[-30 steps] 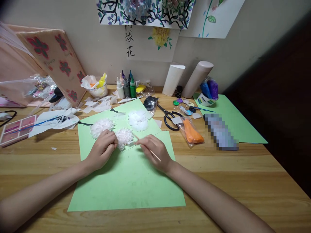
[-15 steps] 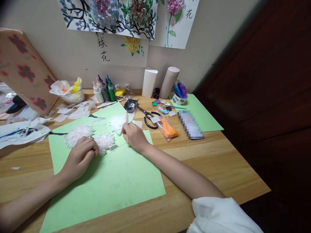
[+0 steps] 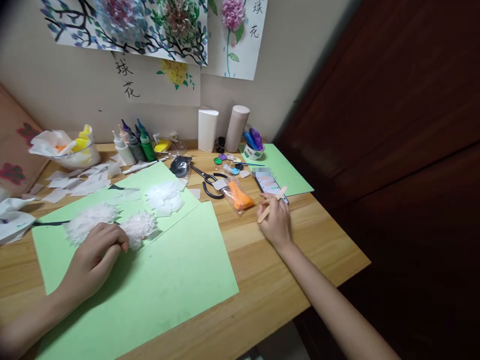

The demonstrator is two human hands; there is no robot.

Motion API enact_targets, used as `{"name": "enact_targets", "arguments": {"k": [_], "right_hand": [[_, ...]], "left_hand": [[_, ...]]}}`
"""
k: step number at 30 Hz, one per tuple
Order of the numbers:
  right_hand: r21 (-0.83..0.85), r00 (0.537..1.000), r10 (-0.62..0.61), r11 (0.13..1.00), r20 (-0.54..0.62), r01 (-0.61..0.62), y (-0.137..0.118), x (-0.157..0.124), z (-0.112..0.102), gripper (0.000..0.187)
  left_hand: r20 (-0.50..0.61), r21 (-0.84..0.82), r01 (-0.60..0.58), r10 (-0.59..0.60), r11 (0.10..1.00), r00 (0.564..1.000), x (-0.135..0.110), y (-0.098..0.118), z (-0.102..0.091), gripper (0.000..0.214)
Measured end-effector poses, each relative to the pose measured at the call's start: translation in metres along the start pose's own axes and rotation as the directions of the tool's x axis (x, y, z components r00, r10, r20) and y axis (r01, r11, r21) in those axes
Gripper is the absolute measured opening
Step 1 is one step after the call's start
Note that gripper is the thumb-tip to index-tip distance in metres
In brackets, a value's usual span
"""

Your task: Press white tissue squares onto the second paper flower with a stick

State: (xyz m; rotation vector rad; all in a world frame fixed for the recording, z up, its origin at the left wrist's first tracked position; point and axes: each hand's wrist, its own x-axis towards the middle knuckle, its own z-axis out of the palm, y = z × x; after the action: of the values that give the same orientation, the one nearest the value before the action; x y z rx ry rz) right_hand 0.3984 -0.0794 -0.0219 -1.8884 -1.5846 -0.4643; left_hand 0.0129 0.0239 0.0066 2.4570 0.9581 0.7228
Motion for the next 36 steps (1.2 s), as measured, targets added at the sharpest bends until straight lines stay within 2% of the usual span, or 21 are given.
{"name": "enact_targets", "arguments": {"k": [2,5,11,16,19,21,24,28,30,32,36], "right_hand": [[-0.107,0.996,0.085,0.991,-0.004,-0.085,0.029,-0.009,-0.012,0.013],[-0.169,0.991,0.132,0.978,0.027,-0.125,0.046,-0.015,-0.018,0.013],[-0.146,0.995,0.062,0.988,0.072,-0.051,0.044,-0.011,-0.013,0.014],[-0.087,0.996,0.083,0.993,-0.022,-0.085,0.039,-0.010,-0.018,0.012],[-0.019,0.995,0.054,0.998,-0.086,-0.056,0.026,-0.008,-0.020,0.008],[0.048,0.996,-0.015,0.999,-0.090,0.019,0.011,-0.008,-0.019,0.010],[0.194,0.980,-0.200,0.961,-0.009,0.198,-0.022,-0.006,-0.008,0.019],[0.344,0.904,-0.413,0.869,0.107,0.356,-0.070,0.005,0.019,0.023],[0.343,0.904,-0.408,0.873,0.128,0.346,-0.087,0.016,0.034,0.020],[0.272,0.936,-0.327,0.919,0.127,0.284,-0.095,0.028,0.048,0.017],[0.087,0.982,-0.152,0.986,0.111,0.142,-0.089,0.046,0.068,0.018]], "left_hand": [[-0.005,0.002,-0.001,0.001,1.000,1.000,0.001,0.001,0.000,0.023],[-0.029,0.013,0.023,-0.023,1.000,0.999,0.001,0.004,0.001,0.024],[-0.035,0.065,0.020,-0.017,0.998,0.999,0.000,0.005,0.001,0.024],[-0.037,0.068,0.016,-0.014,0.998,0.999,0.001,0.004,0.001,0.025],[-0.044,0.050,0.016,-0.014,0.999,0.999,0.001,0.005,0.001,0.024],[-0.044,0.025,0.008,-0.007,1.000,0.999,0.001,0.006,0.001,0.022],[-0.030,-0.015,-0.032,0.031,0.999,0.999,0.000,0.007,0.002,0.020],[0.026,-0.005,-0.118,0.118,0.993,0.993,-0.002,0.006,0.001,0.017],[0.062,0.003,-0.156,0.155,0.988,0.986,-0.004,0.006,0.002,0.016],[0.076,0.006,-0.195,0.194,0.981,0.978,-0.005,0.006,0.002,0.016],[0.051,0.000,-0.237,0.236,0.972,0.970,-0.006,0.007,0.003,0.017]]}}
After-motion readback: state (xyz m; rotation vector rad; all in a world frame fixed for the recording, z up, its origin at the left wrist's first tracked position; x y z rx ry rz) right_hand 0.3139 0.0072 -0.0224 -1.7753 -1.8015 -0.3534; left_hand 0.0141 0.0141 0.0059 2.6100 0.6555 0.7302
